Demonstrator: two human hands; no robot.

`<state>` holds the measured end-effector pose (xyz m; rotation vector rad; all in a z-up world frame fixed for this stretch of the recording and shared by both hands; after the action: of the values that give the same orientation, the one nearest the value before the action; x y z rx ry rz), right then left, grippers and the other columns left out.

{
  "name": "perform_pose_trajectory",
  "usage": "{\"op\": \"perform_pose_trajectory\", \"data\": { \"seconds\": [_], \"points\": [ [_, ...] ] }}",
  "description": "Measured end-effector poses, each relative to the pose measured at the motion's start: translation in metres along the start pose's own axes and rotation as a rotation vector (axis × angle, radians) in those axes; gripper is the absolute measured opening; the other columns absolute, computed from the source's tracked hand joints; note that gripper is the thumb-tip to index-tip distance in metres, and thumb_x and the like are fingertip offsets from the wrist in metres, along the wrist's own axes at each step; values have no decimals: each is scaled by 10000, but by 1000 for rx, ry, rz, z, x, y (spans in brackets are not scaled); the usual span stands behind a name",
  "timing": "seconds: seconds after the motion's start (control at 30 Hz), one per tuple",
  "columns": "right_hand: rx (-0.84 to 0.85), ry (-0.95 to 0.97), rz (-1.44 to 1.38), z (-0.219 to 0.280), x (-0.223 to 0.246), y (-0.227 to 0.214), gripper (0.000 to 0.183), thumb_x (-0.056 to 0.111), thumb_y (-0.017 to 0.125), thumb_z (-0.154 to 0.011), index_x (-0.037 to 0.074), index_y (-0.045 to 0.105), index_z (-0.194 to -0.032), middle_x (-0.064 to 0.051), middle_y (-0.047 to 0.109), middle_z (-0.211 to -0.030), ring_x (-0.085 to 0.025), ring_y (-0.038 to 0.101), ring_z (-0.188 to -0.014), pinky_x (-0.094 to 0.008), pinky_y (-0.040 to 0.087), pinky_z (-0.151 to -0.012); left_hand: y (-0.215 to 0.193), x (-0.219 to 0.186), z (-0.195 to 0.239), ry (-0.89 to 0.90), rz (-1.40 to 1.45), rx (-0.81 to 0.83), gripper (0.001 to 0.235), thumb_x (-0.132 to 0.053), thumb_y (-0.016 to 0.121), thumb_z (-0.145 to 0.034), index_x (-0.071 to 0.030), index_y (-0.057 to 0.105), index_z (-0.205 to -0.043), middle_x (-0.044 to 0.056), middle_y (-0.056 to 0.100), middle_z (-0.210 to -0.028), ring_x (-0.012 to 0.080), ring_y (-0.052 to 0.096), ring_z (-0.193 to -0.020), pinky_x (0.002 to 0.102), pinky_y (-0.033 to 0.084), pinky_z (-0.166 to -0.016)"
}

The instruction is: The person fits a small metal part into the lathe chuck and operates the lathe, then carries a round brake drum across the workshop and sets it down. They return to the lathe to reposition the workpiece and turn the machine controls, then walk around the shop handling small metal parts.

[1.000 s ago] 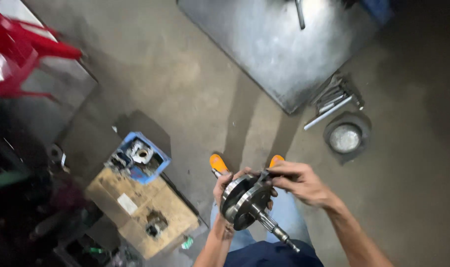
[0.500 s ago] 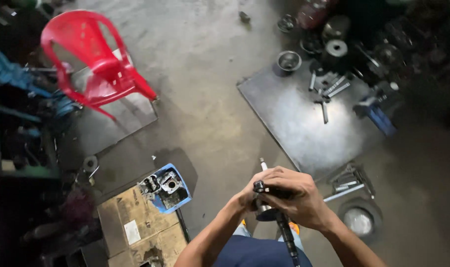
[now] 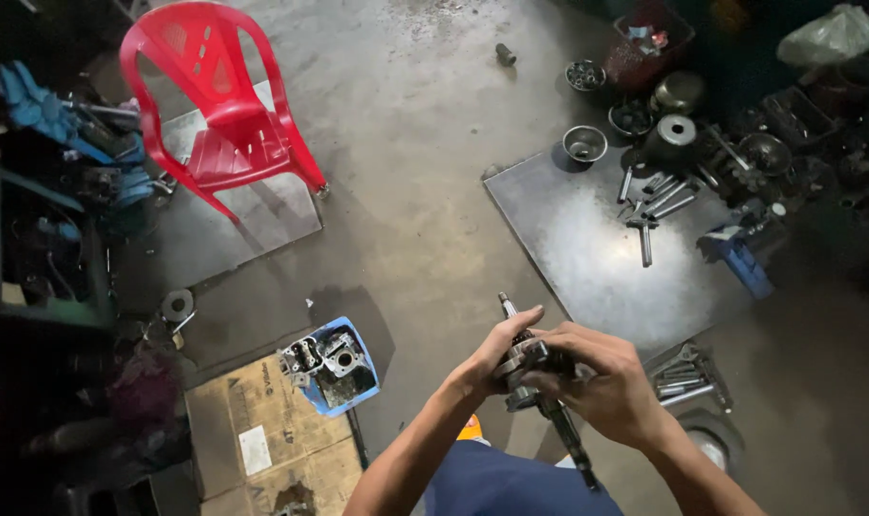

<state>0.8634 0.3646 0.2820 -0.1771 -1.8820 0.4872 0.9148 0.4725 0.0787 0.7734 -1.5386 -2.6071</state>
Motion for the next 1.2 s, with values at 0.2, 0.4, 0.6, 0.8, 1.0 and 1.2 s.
{"op": "perform_pose_trajectory", "data": {
  "seconds": [0.2, 0.4, 0.6, 0.8, 1.0, 1.2],
  "points": [
    [-110, -57, 201, -6, 5, -9, 270, 20, 839, -757, 30, 745, -1010, -76, 748, -848, -165, 724, -697, -305, 576, -599, 0, -7, 5, 174, -22, 21, 641, -583, 412, -1074, -10, 659, -1219, 105, 730, -1008, 195, 678, -829, 340, 546, -736],
    [-180, -40, 149, -12, 15, -29, 252, 42, 779, -820, 35, 740, -1069, -79, 791, -954, -153, 766, -835, -285, 602, -739, 57, -57, 39, 501, -192, 182, 642, -475, 400, -987, 24, 560, -1357, 125, 688, -1206, 208, 673, -1062, 335, 534, -961],
    [-203, 135, -21, 4, -25, -36, 209, 40, 722, -914, 9, 741, -1120, -70, 798, -975, -127, 746, -831, -268, 623, -740, 28, -22, 16, 570, -128, 37, 593, -391, 455, -986, 79, 568, -1330, 178, 678, -1126, 251, 668, -991, 368, 542, -901],
    [-294, 358, -145, 34, -56, -36, 221, 41, 700, -938, -21, 741, -1146, -88, 797, -979, -114, 710, -839, -265, 594, -749, 30, -10, 21, 679, -227, -59, 547, -326, 469, -960, 100, 592, -1279, 181, 689, -1139, 234, 659, -1011, 360, 534, -940],
    [-322, 394, -229, 45, -65, -38, 206, 25, 680, -934, -22, 731, -1128, -83, 794, -1000, -113, 722, -912, -276, 598, -818, 34, -17, 30, 756, -434, -136, 504, -270, 469, -944, 112, 606, -1242, 196, 704, -1158, 230, 658, -1051, 346, 516, -992],
    [-305, 406, -290, 45, -81, -33, 197, 16, 687, -934, -22, 727, -1123, -93, 793, -1000, -124, 712, -897, -291, 597, -791, 29, -19, 30, 709, -424, -146, 490, -256, 464, -940, 109, 615, -1231, 187, 712, -1147, 229, 666, -1058, 342, 516, -1002]
  ]
}}
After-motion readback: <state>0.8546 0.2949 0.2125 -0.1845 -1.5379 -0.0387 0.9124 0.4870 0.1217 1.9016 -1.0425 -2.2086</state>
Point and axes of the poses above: each hand's wrist, its own z-axis away from the middle knuckle, its own y-axis out of the palm, x = y × z, the point moved 3 cm from there along -z, towards the middle knuckle
